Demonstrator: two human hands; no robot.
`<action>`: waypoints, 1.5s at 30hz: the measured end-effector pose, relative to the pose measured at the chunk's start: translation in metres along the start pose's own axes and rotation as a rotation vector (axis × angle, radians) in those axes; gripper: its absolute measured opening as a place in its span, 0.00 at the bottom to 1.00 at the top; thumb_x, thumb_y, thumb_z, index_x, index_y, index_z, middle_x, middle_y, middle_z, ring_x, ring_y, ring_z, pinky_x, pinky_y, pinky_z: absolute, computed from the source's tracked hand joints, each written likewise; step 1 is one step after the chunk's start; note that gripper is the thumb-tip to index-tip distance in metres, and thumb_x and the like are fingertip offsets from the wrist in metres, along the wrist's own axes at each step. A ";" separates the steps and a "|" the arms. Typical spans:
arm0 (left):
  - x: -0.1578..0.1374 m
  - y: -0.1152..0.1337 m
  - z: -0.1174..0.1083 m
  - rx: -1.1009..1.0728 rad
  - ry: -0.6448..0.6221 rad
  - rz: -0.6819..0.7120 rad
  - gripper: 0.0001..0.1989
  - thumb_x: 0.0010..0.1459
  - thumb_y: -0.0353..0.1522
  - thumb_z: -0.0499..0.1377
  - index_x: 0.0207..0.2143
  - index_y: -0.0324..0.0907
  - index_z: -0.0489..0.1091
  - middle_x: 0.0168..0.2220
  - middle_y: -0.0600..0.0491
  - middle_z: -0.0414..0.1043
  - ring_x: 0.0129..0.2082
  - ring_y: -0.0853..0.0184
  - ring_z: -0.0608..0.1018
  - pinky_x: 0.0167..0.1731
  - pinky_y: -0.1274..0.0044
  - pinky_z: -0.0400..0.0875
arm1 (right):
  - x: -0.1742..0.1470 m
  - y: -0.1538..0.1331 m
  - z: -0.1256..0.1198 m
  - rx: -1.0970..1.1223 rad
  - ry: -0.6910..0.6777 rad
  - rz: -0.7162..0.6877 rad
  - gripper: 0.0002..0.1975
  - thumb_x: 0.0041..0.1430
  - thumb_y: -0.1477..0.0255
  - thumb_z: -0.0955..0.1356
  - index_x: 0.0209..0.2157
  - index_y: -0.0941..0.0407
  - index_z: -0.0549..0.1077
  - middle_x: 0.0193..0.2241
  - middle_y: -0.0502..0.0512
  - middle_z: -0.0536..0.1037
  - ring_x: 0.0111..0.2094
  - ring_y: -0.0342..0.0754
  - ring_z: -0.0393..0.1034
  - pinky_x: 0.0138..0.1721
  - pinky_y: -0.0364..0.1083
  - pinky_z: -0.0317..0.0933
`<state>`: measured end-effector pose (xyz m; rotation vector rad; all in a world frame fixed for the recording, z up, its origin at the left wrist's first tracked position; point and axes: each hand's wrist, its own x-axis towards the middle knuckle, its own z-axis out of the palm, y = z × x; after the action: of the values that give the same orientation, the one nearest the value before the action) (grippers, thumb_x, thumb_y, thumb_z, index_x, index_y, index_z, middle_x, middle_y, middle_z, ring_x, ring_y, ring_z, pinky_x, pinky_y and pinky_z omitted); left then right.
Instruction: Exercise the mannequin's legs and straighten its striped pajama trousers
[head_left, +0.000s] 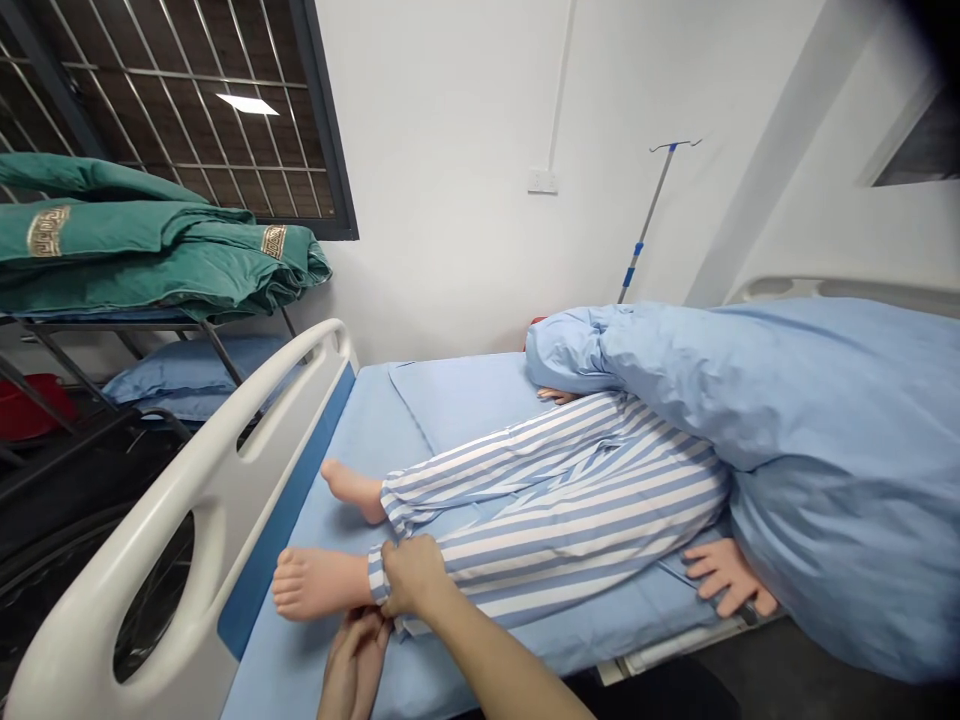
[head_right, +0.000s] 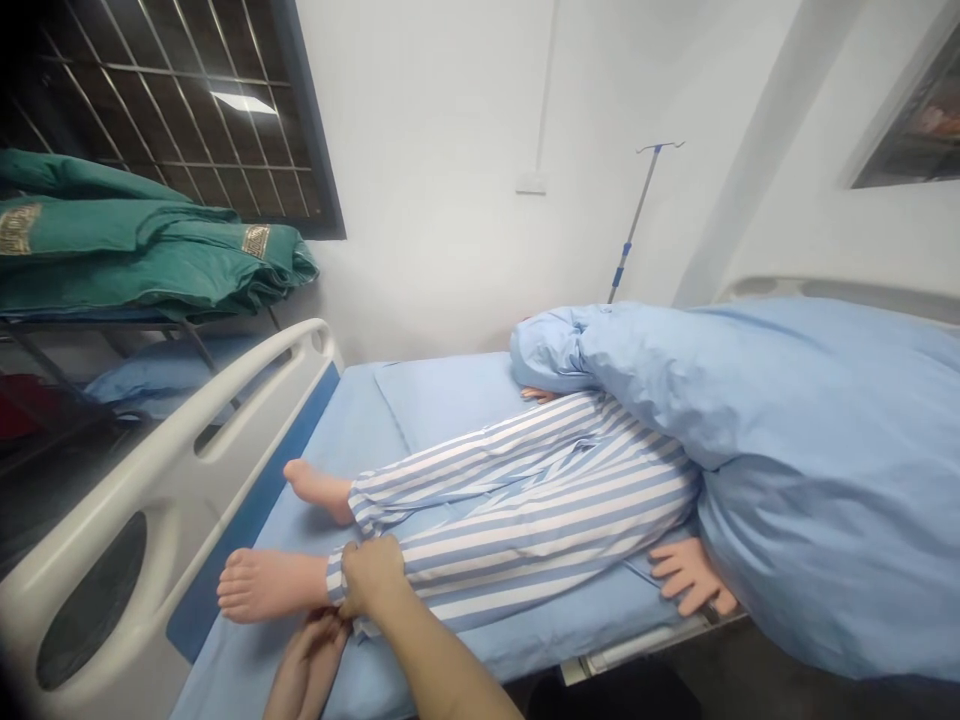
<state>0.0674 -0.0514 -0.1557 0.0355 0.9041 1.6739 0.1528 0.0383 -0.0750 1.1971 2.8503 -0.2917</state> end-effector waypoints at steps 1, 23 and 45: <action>-0.001 -0.001 0.000 0.042 -0.018 0.021 0.21 0.30 0.20 0.61 0.31 0.42 0.69 0.34 0.54 0.73 0.38 0.64 0.75 0.38 0.76 0.71 | 0.000 0.000 -0.001 0.002 -0.003 0.001 0.33 0.33 0.58 0.70 0.42 0.61 0.64 0.32 0.63 0.75 0.31 0.55 0.72 0.31 0.52 0.64; -0.012 -0.006 0.021 0.214 0.058 0.207 0.28 0.25 0.20 0.60 0.35 0.43 0.67 0.27 0.58 0.73 0.27 0.69 0.74 0.27 0.80 0.67 | 0.003 -0.002 -0.004 0.114 -0.047 0.088 0.34 0.33 0.54 0.70 0.42 0.59 0.67 0.34 0.63 0.75 0.35 0.59 0.71 0.37 0.56 0.62; -0.009 0.002 0.014 0.237 0.106 0.103 0.08 0.34 0.29 0.60 0.22 0.39 0.65 0.22 0.55 0.69 0.24 0.70 0.71 0.26 0.79 0.66 | 0.017 -0.050 -0.055 0.152 -0.139 -0.250 0.09 0.44 0.65 0.67 0.31 0.48 0.69 0.39 0.46 0.75 0.39 0.47 0.70 0.38 0.46 0.62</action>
<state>0.0749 -0.0516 -0.1407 0.1578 1.1954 1.6672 0.1075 0.0260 -0.0149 0.7991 2.8954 -0.5861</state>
